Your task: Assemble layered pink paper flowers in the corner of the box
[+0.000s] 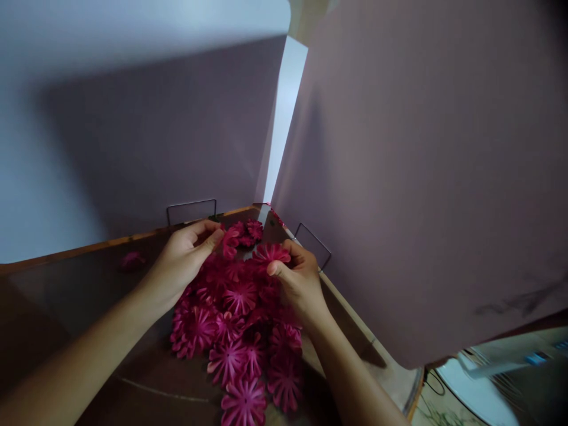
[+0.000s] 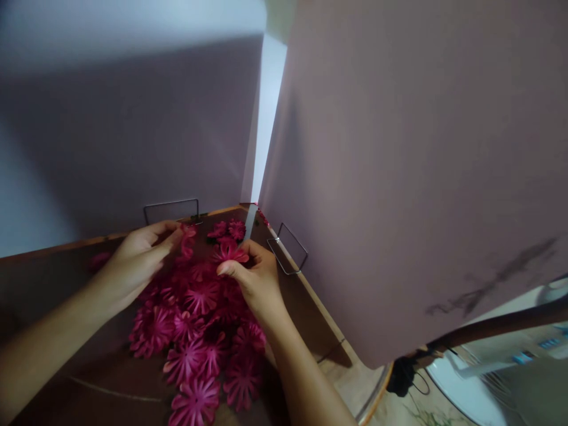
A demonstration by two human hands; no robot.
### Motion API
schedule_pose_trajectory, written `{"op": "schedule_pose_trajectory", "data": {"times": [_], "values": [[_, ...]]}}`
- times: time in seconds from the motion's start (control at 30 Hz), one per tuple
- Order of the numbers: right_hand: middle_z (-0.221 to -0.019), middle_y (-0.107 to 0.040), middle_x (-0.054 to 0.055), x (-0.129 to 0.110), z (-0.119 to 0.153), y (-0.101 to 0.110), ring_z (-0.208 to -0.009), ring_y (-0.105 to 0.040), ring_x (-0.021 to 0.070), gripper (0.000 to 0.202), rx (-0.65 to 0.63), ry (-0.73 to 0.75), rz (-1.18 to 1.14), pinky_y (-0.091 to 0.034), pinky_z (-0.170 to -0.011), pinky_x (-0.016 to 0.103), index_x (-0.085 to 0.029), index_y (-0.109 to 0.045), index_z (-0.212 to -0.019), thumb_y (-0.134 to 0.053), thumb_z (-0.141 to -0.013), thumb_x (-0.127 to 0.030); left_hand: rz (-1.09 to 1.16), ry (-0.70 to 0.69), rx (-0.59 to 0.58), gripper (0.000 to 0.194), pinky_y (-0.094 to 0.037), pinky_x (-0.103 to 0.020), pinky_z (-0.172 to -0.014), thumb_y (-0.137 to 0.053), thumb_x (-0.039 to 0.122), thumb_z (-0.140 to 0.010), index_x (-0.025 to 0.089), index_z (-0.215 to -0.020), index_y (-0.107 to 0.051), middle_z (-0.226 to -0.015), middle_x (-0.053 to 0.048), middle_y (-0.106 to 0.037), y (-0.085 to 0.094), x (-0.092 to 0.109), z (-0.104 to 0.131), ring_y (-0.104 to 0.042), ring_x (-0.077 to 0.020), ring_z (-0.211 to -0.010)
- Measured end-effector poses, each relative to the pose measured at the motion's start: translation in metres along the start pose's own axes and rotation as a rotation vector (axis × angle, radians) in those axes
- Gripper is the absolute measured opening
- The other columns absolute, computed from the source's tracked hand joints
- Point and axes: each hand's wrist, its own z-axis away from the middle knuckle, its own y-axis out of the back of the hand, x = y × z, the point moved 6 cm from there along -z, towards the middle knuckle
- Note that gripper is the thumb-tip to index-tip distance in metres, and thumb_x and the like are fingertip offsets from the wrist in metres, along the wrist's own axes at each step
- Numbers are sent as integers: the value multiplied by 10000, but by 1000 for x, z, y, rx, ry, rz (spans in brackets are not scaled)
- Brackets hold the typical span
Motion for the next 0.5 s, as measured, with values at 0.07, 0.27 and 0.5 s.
{"op": "schedule_pose_trajectory", "data": {"times": [0.07, 0.27, 0.5], "values": [[-611, -351, -54, 1, 0, 1, -559, -278, 100, 523, -6, -16, 22, -273, -530, 231, -203, -450, -628, -746, -661, -633, -38, -25, 13, 301, -488, -231, -638, -745, 448, -791, 206, -945, -655, -851, -7, -683, 2, 2, -2, -620, -136, -709], [-689, -417, -26, 3, 0, 1, -601, -352, 121, 494, -24, 17, -7, -305, -548, 239, -211, -539, -822, -572, -799, -703, -223, -133, -10, 284, -505, -284, -807, -669, 453, -854, 202, -984, -703, -1044, -68, -702, -3, 7, -1, -636, -214, -987], [-760, -560, 29, 10, -3, 10, -712, -492, 164, 555, 75, 23, 70, -380, -662, 280, -213, -637, -795, -349, -930, -669, -170, -139, 38, 251, -504, -270, -822, -661, 426, -857, 219, -997, -682, -1046, -50, -689, 3, 7, -4, -622, -204, -1016]]}}
